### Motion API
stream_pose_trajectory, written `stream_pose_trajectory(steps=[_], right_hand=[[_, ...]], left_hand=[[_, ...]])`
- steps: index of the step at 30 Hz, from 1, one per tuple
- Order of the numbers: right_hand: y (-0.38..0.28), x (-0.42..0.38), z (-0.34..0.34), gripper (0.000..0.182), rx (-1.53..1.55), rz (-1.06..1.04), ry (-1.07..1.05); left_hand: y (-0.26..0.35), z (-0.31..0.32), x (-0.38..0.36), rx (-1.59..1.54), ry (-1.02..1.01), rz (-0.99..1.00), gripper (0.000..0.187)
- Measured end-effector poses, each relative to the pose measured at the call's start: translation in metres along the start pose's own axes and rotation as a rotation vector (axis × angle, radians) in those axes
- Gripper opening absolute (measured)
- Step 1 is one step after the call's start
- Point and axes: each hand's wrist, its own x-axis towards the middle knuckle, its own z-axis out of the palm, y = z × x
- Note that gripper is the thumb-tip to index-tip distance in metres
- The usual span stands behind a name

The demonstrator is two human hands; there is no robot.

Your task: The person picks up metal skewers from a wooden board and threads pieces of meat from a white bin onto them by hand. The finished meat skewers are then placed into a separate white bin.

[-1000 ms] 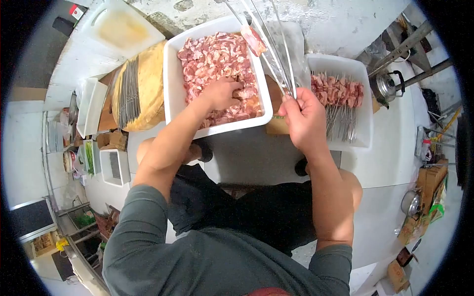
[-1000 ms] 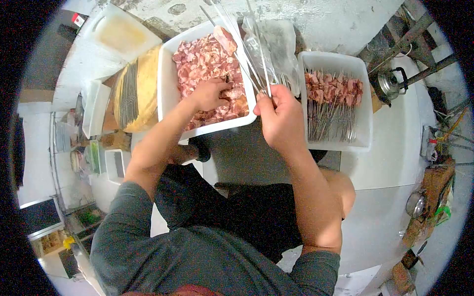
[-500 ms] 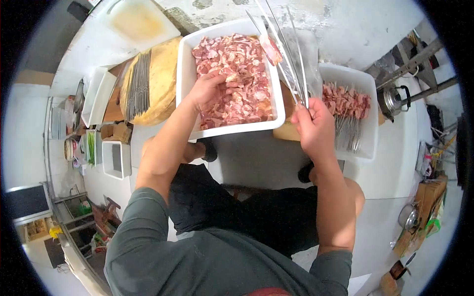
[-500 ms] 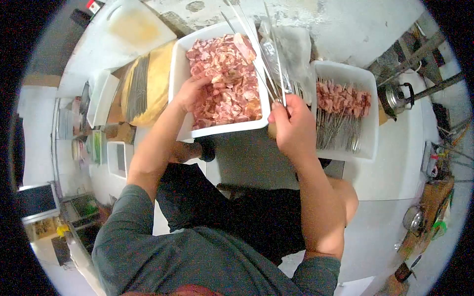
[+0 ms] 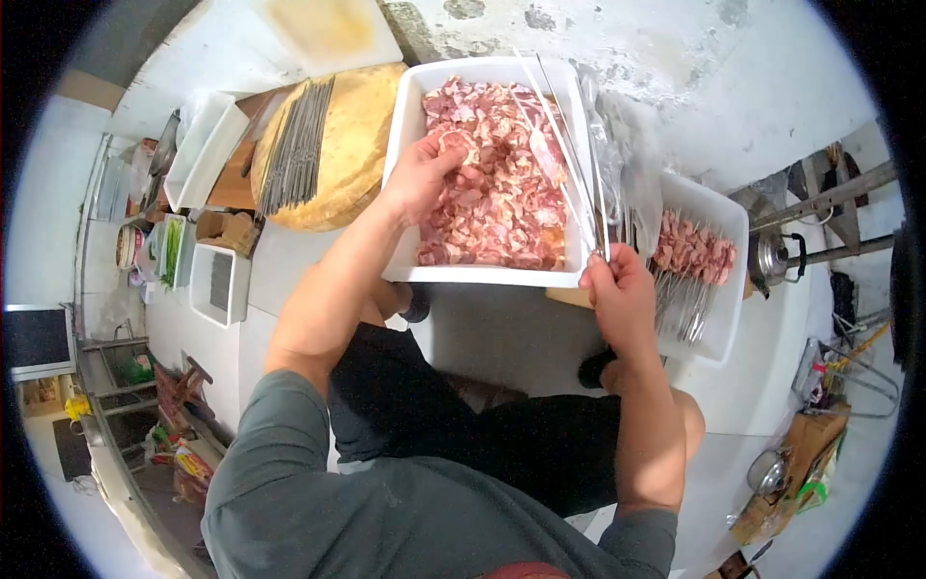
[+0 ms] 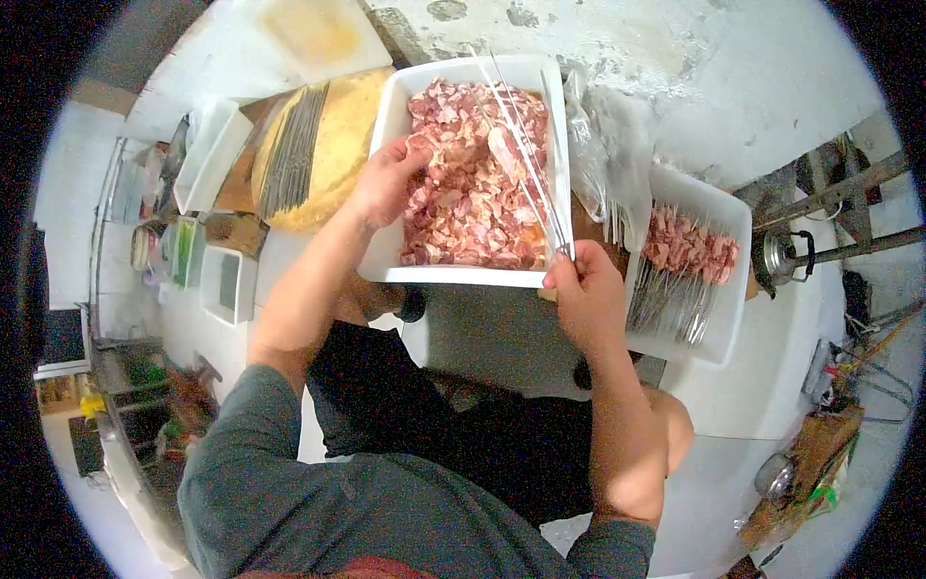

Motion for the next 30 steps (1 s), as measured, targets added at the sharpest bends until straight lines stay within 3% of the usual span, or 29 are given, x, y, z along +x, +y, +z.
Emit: stream_pose_trajectory(steps=[6,10,14,21,30], right_hand=[[0.01,0.006,0.009,0.016,-0.064,-0.022,-0.047],[0.011,0.007,0.015,0.014,-0.094,0.016,-0.07],[0.01,0.011,0.02,0.012,-0.075,0.046,-0.097],[0.007,0.015,0.022,0.011,-0.045,0.06,-0.106],[0.009,0.012,0.021,0.008,-0.012,0.048,-0.126]], left_hand=[[-0.002,-0.009,0.014,-0.246,-0.009,-0.061,0.017],[0.004,-0.005,0.026,-0.288,-0.001,0.118,0.03],[0.0,-0.015,0.035,-0.278,-0.112,0.169,0.027],[0.003,-0.019,0.031,-0.223,-0.073,0.183,0.027],[-0.001,-0.026,0.037,-0.336,-0.198,0.206,0.028]])
